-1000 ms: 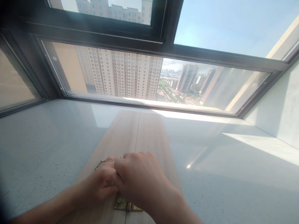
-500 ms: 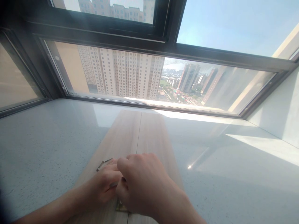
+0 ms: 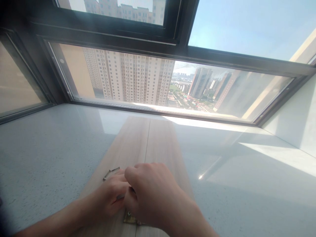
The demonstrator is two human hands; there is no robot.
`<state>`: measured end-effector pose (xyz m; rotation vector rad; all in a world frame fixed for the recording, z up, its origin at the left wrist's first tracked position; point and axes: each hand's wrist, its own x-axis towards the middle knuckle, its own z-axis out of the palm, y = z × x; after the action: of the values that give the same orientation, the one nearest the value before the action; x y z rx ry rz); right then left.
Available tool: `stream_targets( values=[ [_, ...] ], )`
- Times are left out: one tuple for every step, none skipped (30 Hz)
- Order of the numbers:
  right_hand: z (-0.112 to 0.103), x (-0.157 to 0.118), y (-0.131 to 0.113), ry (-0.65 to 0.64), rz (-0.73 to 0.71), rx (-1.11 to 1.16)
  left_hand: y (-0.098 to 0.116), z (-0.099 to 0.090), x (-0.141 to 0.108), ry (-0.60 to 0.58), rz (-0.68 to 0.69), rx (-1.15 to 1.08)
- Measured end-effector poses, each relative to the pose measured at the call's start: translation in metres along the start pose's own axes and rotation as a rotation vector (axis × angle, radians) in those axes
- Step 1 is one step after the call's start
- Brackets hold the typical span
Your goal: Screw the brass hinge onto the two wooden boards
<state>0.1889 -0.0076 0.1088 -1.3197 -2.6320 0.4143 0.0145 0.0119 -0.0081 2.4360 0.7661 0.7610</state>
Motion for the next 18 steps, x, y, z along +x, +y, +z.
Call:
stream_targets(
  values=[
    [-0.0001, 0.0001, 0.0001, -0.002, 0.001, -0.002, -0.0001, 0.0001, -0.0002, 0.000, 0.005, -0.005],
    [0.0000, 0.0002, 0.0002, -0.005, 0.002, -0.002, -0.0001, 0.0002, -0.0003, 0.001, 0.009, -0.007],
    [0.0000, 0.0002, 0.0004, -0.007, 0.002, -0.001, 0.0000, 0.0002, -0.0001, 0.003, 0.010, -0.007],
    [0.0002, 0.0001, 0.0006, -0.007, 0.002, 0.001, 0.0001, 0.0002, 0.0002, 0.008, 0.013, -0.006],
    [0.0004, -0.0001, 0.0008, -0.005, 0.002, 0.002, 0.0003, 0.0000, 0.0006, 0.009, 0.014, -0.006],
    [0.0006, -0.0004, 0.0009, -0.002, 0.002, 0.004, 0.0005, -0.0002, 0.0009, 0.008, 0.015, -0.006],
    [0.0009, -0.0007, 0.0011, 0.001, 0.002, 0.004, 0.0007, -0.0003, 0.0013, 0.007, 0.017, -0.005],
    [0.0012, -0.0009, 0.0013, 0.003, 0.001, 0.004, 0.0008, -0.0004, 0.0015, 0.009, 0.020, 0.000],
    [0.0015, -0.0011, 0.0015, 0.005, -0.001, 0.003, 0.0008, -0.0005, 0.0015, 0.013, 0.026, 0.008],
    [0.0018, -0.0011, 0.0016, 0.006, -0.002, 0.002, 0.0009, -0.0005, 0.0015, 0.019, 0.030, 0.018],
    [0.0021, -0.0009, 0.0018, 0.007, -0.004, 0.002, 0.0010, -0.0005, 0.0014, 0.023, 0.034, 0.025],
    [0.0022, -0.0007, 0.0019, 0.008, -0.005, 0.002, 0.0011, -0.0005, 0.0013, 0.030, 0.038, 0.027],
    [0.0023, -0.0004, 0.0019, 0.007, -0.005, 0.003, 0.0014, -0.0007, 0.0011, 0.034, 0.040, 0.024],
    [0.0023, 0.0000, 0.0020, 0.005, -0.006, 0.004, 0.0019, -0.0010, 0.0010, 0.035, 0.043, 0.017],
    [0.0023, 0.0003, 0.0020, 0.001, -0.008, 0.006, 0.0025, -0.0014, 0.0009, 0.035, 0.046, 0.006],
    [0.0022, 0.0005, 0.0020, -0.001, -0.010, 0.007, 0.0031, -0.0020, 0.0008, 0.037, 0.049, -0.007],
    [0.0022, 0.0006, 0.0019, -0.002, -0.011, 0.009, 0.0038, -0.0027, 0.0008, 0.038, 0.051, -0.021],
    [0.0022, 0.0006, 0.0018, 0.001, -0.010, 0.011, 0.0044, -0.0033, 0.0009, 0.039, 0.052, -0.038]
  ],
)
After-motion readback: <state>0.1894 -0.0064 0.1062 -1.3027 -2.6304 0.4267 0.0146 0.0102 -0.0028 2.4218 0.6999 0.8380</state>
